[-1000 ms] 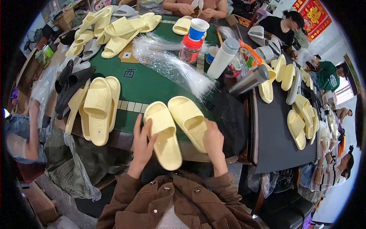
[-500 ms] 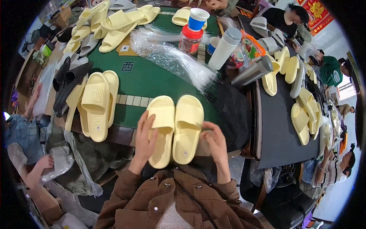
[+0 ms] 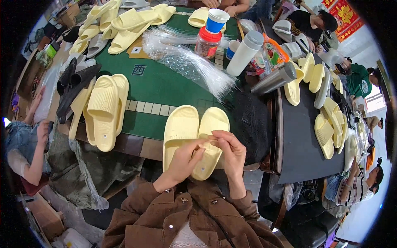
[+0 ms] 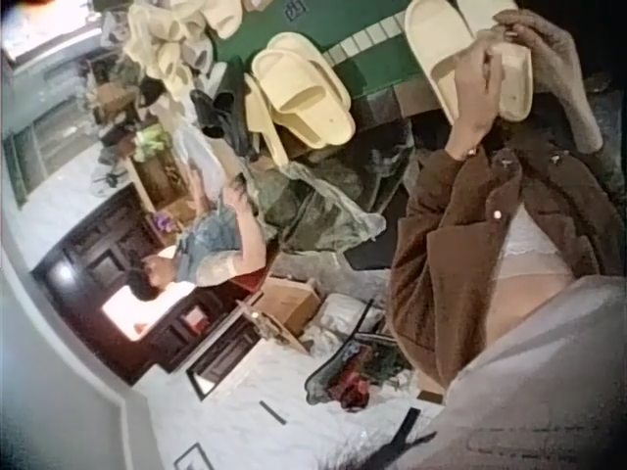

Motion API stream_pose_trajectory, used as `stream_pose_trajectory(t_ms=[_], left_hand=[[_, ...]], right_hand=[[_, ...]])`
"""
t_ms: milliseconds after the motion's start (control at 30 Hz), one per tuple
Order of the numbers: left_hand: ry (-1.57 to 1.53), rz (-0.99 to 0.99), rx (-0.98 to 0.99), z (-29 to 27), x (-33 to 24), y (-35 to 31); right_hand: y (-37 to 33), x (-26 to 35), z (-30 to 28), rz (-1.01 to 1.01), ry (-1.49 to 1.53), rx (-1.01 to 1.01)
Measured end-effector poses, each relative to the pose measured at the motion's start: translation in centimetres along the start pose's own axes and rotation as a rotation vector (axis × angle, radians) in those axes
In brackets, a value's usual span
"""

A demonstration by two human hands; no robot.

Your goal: The recorder is inspecting and cleaning pairs of sandals at a manufacturing or processing station.

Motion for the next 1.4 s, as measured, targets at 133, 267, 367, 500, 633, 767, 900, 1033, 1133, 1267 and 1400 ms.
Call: stream_pose_trajectory(t_ms=[133, 267, 367, 500, 633, 767, 900, 1033, 1133, 1267, 1400], left_hand=[[-0.248, -0.206, 0.220, 0.5, 2.5, -0.5], [-0.469, 0.168, 0.309, -2.7, 1.4, -0.3], [-1.142, 0.036, 0.178, -4.4, 0.2, 0.1], [-1.587, 0.292, 0.450, -7.0, 1.2, 0.1], [-1.465, 0.153, 0.211, -8.5, 1.8, 0.2], [-0.687, -0.232, -0.174, -8.3, 4.2, 0.2], [-0.036, -0.189, -0.081, -4.9, 3.0, -1.0], [0.157, -0.197, -0.051, -2.8, 4.1, -2.4], [0.196, -0.208, -0.074, -2.7, 5.1, -2.8], [0.181, -0.204, -0.112, -2.7, 4.2, -2.5], [0.540, 0.077, -0.154, -1.3, 3.1, -1.9]], right_hand=[[0.6, 0.1, -3.3, 0.003, 0.223, -0.184], [0.7, -0.4, -8.4, 0.003, 0.411, -0.461], [0.1, -0.4, -9.5, -0.046, 0.395, -0.543], [-0.5, -1.3, -8.8, -0.040, 0.232, -0.442], [-0.8, -1.2, -8.3, -0.034, 0.070, -0.379], [-0.4, -1.7, -5.7, 0.122, -0.159, -0.204], [-0.5, -1.8, -2.0, -0.015, -0.465, 0.150], [-1.7, -2.5, 0.0, 0.127, -0.457, 0.137], [-2.5, -3.8, -0.3, 0.070, -0.532, 0.201], [-2.5, -2.8, 0.3, -0.229, -0.725, 0.251], [-1.9, -1.9, 2.6, -0.380, -0.879, 0.274]])
Point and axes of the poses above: each hand's wrist, its own y-axis towards the middle knuckle, its own z-axis out of the palm, x = y × z, the point moved 7 cm from there along y, towards the middle knuckle, and after that the axes turned 9 degrees about -z, right-handed, at the moved point
